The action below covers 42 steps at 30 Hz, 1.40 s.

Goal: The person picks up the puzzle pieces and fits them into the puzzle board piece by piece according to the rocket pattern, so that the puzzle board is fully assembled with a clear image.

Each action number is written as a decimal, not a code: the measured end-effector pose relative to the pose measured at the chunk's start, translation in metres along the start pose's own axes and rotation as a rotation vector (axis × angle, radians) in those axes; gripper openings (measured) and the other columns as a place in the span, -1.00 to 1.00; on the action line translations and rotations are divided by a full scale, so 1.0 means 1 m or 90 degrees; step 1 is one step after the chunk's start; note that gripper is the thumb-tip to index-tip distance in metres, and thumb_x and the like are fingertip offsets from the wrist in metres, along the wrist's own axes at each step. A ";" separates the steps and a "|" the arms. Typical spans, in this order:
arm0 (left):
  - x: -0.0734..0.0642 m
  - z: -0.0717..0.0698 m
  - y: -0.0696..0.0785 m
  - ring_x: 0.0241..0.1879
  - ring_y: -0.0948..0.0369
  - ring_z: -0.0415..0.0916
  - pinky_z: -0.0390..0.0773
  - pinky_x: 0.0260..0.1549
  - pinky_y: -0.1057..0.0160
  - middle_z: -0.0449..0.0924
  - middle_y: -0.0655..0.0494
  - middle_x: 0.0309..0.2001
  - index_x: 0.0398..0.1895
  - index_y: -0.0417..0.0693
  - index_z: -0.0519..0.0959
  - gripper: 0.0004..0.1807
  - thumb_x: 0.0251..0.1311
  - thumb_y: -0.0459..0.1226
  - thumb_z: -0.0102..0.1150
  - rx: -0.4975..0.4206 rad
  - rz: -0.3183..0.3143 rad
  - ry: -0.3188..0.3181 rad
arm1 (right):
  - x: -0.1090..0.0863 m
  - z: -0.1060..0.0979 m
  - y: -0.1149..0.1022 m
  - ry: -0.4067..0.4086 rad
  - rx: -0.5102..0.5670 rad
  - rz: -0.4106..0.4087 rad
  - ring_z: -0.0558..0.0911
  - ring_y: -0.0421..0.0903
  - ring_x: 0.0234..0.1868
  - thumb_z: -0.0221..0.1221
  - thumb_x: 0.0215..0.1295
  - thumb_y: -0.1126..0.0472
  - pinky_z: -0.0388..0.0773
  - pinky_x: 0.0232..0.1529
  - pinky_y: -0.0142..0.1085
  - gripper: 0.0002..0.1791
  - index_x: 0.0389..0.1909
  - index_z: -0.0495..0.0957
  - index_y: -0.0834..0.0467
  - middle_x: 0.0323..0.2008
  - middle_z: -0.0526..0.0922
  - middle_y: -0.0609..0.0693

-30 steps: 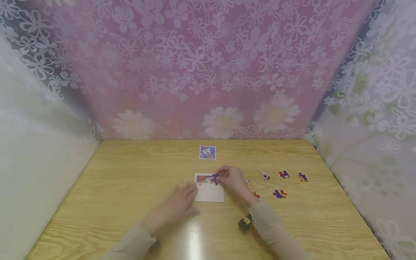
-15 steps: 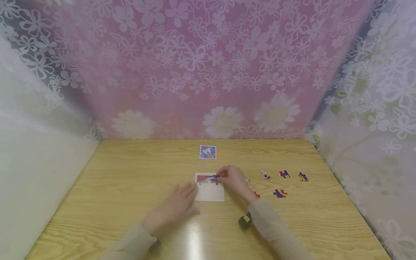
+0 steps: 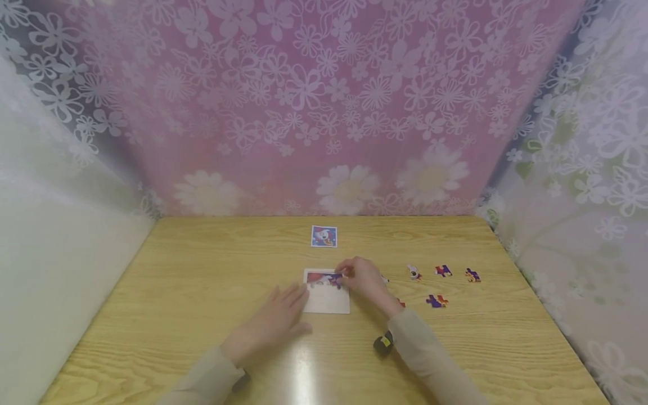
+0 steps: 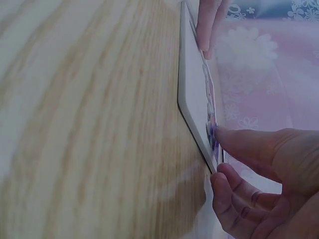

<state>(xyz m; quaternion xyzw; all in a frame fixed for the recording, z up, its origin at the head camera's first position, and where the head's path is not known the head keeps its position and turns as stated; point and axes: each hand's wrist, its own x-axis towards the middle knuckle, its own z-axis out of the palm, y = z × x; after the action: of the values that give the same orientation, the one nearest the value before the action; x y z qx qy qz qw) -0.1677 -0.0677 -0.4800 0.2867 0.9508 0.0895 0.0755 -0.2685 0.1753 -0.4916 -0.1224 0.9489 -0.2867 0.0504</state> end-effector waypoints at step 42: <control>0.002 0.003 -0.001 0.56 -0.06 0.04 0.06 0.48 -0.22 0.11 -0.13 0.57 0.53 -0.25 0.21 -0.16 0.44 0.15 0.01 -0.002 0.003 0.005 | -0.001 -0.006 -0.004 0.018 -0.062 -0.040 0.53 -0.13 -0.38 0.43 0.23 0.14 0.48 -0.36 -0.28 -0.81 -0.15 0.75 0.07 -0.32 0.61 -0.04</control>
<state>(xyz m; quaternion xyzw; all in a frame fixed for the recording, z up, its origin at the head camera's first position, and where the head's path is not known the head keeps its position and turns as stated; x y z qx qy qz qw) -0.1690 -0.0672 -0.4831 0.2887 0.9502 0.0923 0.0722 -0.2678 0.1755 -0.4844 -0.1500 0.9580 -0.2433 0.0221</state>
